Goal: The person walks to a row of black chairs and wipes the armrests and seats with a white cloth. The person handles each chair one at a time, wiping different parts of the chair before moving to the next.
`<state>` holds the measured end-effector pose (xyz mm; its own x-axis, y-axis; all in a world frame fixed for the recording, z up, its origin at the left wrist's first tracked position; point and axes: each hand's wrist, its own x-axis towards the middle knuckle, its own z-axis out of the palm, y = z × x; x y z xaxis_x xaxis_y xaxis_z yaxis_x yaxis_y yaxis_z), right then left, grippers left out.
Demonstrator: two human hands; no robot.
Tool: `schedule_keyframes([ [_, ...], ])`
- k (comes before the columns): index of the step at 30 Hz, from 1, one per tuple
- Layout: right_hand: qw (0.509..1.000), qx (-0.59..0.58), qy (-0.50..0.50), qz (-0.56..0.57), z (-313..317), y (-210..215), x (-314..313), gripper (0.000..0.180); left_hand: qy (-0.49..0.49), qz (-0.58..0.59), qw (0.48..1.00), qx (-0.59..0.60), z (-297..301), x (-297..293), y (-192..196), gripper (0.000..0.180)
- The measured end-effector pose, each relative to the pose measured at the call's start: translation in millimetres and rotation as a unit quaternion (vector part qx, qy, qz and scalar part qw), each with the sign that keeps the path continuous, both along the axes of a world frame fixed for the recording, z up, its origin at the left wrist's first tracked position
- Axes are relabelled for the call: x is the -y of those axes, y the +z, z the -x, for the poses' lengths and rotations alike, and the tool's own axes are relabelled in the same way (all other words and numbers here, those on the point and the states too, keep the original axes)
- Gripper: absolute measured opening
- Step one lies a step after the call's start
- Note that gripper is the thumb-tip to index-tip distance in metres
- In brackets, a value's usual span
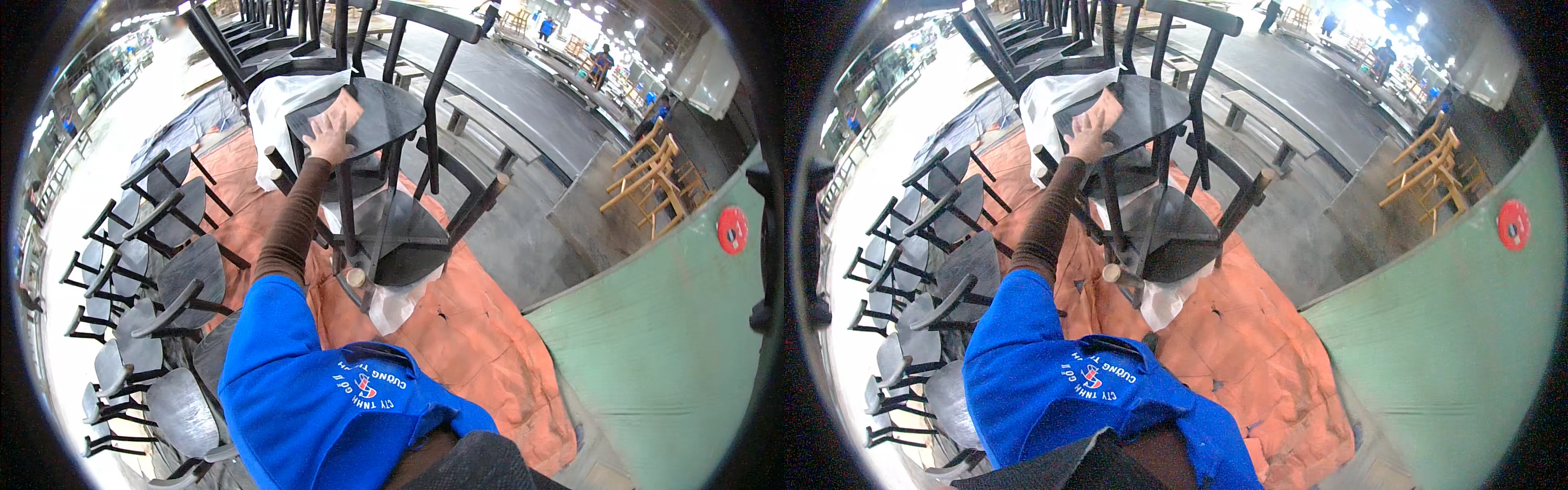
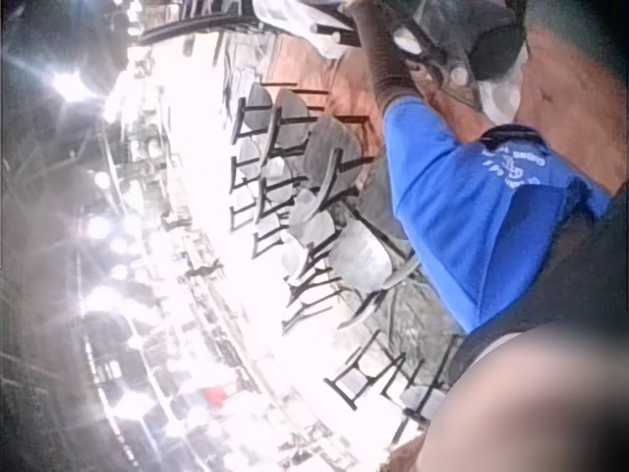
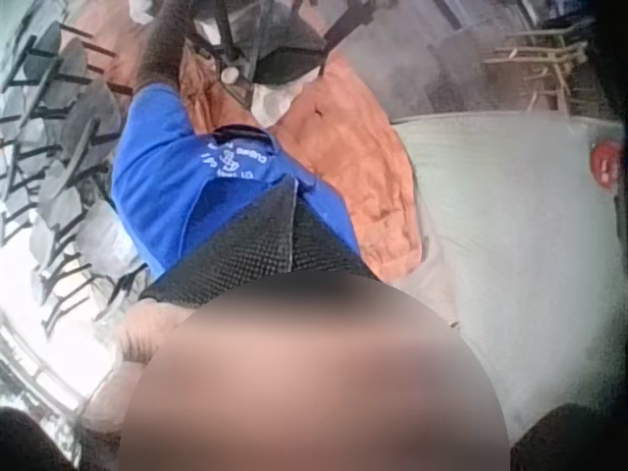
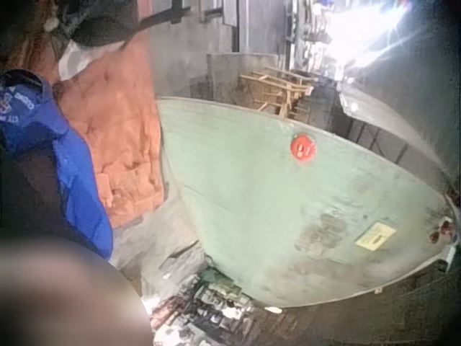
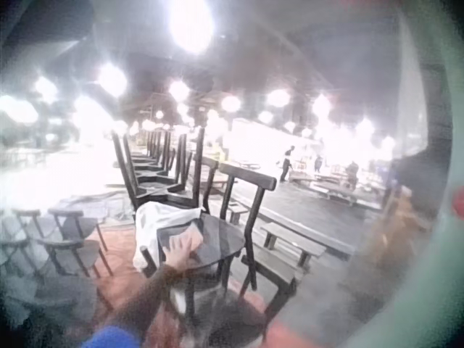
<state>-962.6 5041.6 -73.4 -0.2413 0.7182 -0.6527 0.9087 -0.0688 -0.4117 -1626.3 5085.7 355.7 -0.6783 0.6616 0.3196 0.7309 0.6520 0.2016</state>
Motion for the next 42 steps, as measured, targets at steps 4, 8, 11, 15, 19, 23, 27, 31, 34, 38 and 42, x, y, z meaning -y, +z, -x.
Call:
schedule_keyframes([
  [4,1.000,0.005,0.013,0.000,10.2,2.2,-50.5,0.040,-0.106,0.062,0.991,0.056,-6.8,-13.1,-48.8,0.080],
  [8,0.995,0.029,0.094,0.009,7.5,-13.8,-94.1,0.044,-0.102,0.016,0.993,0.052,-37.5,41.7,-83.5,0.068],
  [11,0.974,0.082,0.208,0.018,6.3,-26.6,-138.9,0.048,0.021,-0.022,0.995,0.100,-63.3,124.2,-93.3,0.064],
  [15,0.889,0.132,0.439,-0.007,50.9,-24.8,-222.9,0.052,0.243,-0.020,0.952,0.187,-137.4,270.2,-115.2,0.059],
  [19,0.826,0.004,0.561,0.052,146.6,6.2,-258.5,0.045,0.436,-0.215,0.871,0.066,-261.8,382.6,-155.8,0.031],
  [23,0.741,-0.092,0.654,0.125,218.1,67.8,-154.2,0.039,0.552,-0.386,0.739,-0.009,-401.4,439.9,-200.9,0.021],
  [27,0.657,-0.192,0.710,0.167,266.5,149.4,11.1,0.043,0.674,-0.343,0.645,0.104,-530.3,469.9,-268.8,0.025],
  [31,0.444,-0.485,0.743,0.124,305.5,217.6,153.9,0.062,0.708,-0.232,0.644,0.175,-673.3,481.1,-380.8,0.035],
  [34,0.364,-0.482,0.793,-0.080,326.4,231.9,236.8,0.072,0.772,-0.220,0.503,0.320,-809.3,481.4,-466.0,0.041],
  [38,0.261,-0.381,0.841,-0.283,331.4,199.2,306.1,0.070,0.779,-0.528,0.274,0.201,-969.4,464.8,-526.7,0.033],
  [42,0.253,-0.368,0.827,-0.341,330.0,165.9,342.6,0.059,0.800,-0.587,-0.053,0.111,-1051.2,442.6,-510.9,0.028],
])
